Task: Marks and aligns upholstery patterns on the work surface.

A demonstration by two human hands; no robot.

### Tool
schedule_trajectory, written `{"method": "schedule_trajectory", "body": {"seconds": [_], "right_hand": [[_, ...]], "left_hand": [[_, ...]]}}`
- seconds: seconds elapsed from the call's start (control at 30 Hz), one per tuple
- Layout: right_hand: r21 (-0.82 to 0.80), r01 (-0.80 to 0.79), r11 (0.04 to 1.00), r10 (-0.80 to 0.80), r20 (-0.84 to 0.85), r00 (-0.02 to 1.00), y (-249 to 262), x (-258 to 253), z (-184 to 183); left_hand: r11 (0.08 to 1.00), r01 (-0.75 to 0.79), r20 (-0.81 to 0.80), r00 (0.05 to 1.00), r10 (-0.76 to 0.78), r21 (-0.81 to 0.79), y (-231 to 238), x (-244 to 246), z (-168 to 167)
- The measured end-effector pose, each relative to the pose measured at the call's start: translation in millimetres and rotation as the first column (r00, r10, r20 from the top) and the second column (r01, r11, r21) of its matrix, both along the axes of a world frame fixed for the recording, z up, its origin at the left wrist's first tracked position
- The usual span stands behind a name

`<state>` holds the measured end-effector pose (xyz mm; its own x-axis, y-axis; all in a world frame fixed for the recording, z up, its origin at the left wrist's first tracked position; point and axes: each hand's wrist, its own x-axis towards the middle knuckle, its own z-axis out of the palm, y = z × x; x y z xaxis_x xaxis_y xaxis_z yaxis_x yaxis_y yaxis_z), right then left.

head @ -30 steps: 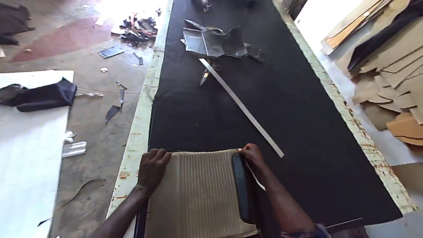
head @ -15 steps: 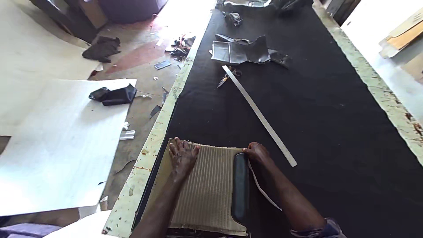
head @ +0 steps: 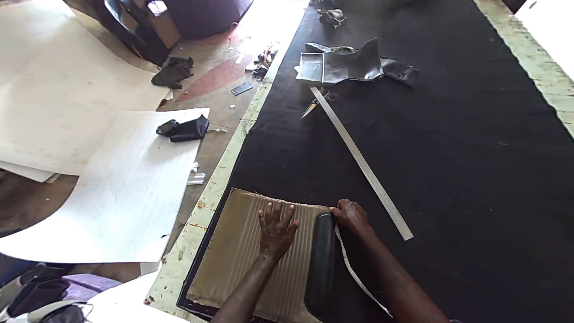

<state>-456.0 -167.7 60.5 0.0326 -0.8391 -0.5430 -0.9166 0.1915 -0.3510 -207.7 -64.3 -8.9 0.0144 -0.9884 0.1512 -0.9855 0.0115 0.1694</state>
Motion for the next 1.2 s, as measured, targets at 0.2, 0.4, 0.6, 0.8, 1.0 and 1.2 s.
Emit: {"method": "schedule_trajectory", "body": {"seconds": [0.2, 0.4, 0.6, 0.8, 1.0, 1.2], "right_hand": [[-0.111, 0.000, 0.994, 0.028, 0.245, 0.969, -4.3, -27.6, 4.9], [-0.234, -0.168, 0.958, 0.286, 0.699, 0.656, -36.4, 35.5, -1.4], [-0.504, -0.263, 0.823, 0.513, 0.460, 0.724, -48.0, 122.1, -18.0], [-0.614, -0.410, 0.675, 0.676, 0.290, 0.678, -44.9, 138.1, -17.8], [-0.641, -0.525, 0.561, 0.733, 0.088, 0.675, -38.9, 145.5, -5.9], [-0.575, -0.642, 0.507, 0.787, 0.004, 0.617, -40.5, 144.9, 6.8]], "left_hand": [[1.000, -0.004, 0.009, 1.000, 0.004, -0.001, 0.6, -1.6, -0.1], [1.000, 0.000, -0.050, 0.999, -0.001, -0.018, 2.1, -1.6, 1.6], [1.000, -0.004, -0.047, 0.999, 0.005, 0.019, 1.1, -2.0, 4.4], [1.000, -0.007, -0.043, 0.999, 0.007, 0.016, 1.1, -1.9, 6.6], [1.000, -0.011, -0.074, 0.997, 0.013, 0.027, 1.1, -1.5, 7.9], [1.000, -0.011, -0.064, 0.998, 0.011, 0.001, 0.4, -2.5, 7.3]]}}
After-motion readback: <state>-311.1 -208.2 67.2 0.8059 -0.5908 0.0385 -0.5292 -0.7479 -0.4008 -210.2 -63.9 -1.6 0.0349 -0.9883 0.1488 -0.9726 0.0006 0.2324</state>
